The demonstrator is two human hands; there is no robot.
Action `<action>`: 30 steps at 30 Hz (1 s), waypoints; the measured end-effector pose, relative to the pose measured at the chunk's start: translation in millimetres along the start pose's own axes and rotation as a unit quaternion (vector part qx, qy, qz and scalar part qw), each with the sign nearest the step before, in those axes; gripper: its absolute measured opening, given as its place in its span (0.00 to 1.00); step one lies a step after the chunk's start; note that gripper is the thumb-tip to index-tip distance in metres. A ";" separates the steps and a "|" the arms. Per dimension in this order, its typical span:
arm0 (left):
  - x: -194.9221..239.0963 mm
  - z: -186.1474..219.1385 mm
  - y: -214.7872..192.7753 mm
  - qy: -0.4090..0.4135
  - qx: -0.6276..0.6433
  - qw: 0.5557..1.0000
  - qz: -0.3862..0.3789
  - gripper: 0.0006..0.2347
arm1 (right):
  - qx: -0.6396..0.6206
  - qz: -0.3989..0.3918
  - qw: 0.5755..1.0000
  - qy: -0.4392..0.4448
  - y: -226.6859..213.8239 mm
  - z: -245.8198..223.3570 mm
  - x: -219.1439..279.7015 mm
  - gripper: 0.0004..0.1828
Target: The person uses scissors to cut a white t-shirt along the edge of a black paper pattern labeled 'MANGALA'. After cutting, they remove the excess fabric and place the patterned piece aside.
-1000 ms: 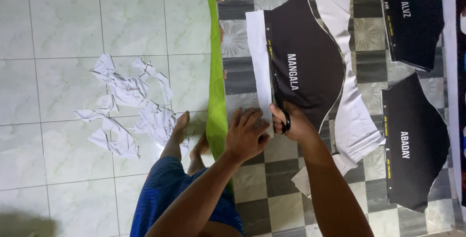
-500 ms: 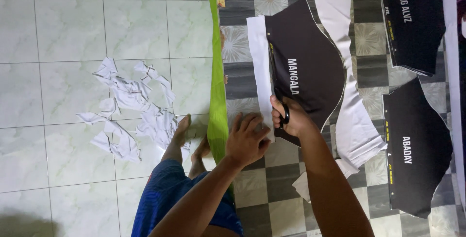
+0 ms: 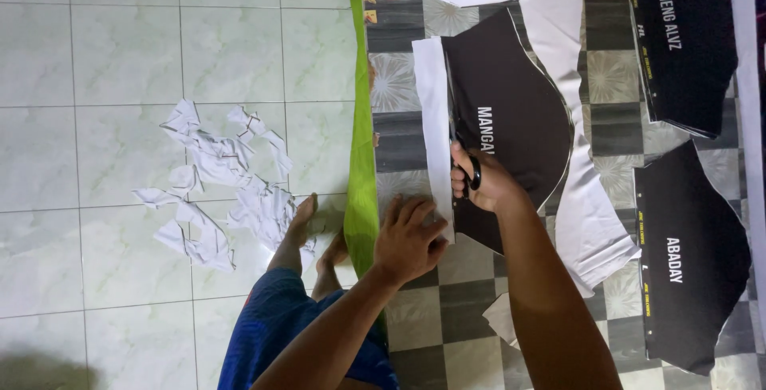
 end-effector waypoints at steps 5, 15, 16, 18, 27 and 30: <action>-0.8 -0.4 -3.2 0.006 0.004 1.000 -0.015 0.17 | 0.015 0.017 1.000 -0.008 0.7 -6.1 -0.5 0.31; -0.5 -2.5 -1.1 0.007 0.007 1.000 -0.020 0.15 | 0.024 0.024 0.999 -0.016 -1.5 -13.5 -24.7 0.31; -1.4 -2.8 -2.6 0.009 0.006 1.000 -0.019 0.14 | 0.019 0.025 0.999 -0.015 -0.9 -16.3 -24.4 0.31; -0.5 -0.7 -3.3 0.011 0.006 1.000 -0.018 0.13 | 0.014 0.026 0.999 -0.015 -1.5 -21.2 -23.0 0.32; 0.0 -1.5 -3.2 0.004 -0.006 1.000 -0.024 0.15 | 0.006 0.019 0.999 -0.027 -0.2 -37.3 -37.9 0.32; -2.1 -2.7 -1.3 0.017 0.006 0.999 -0.030 0.15 | -0.002 0.022 0.999 -0.026 -1.5 -46.9 -37.6 0.34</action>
Point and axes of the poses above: each hand's wrist, its own x-axis away from the middle knuckle, its own y-axis out of the palm, z = x × y, the point moved 1 cm from there along -x, towards the middle knuckle, and after that the axes turned 2 degrees about y, right-handed, at the moved point
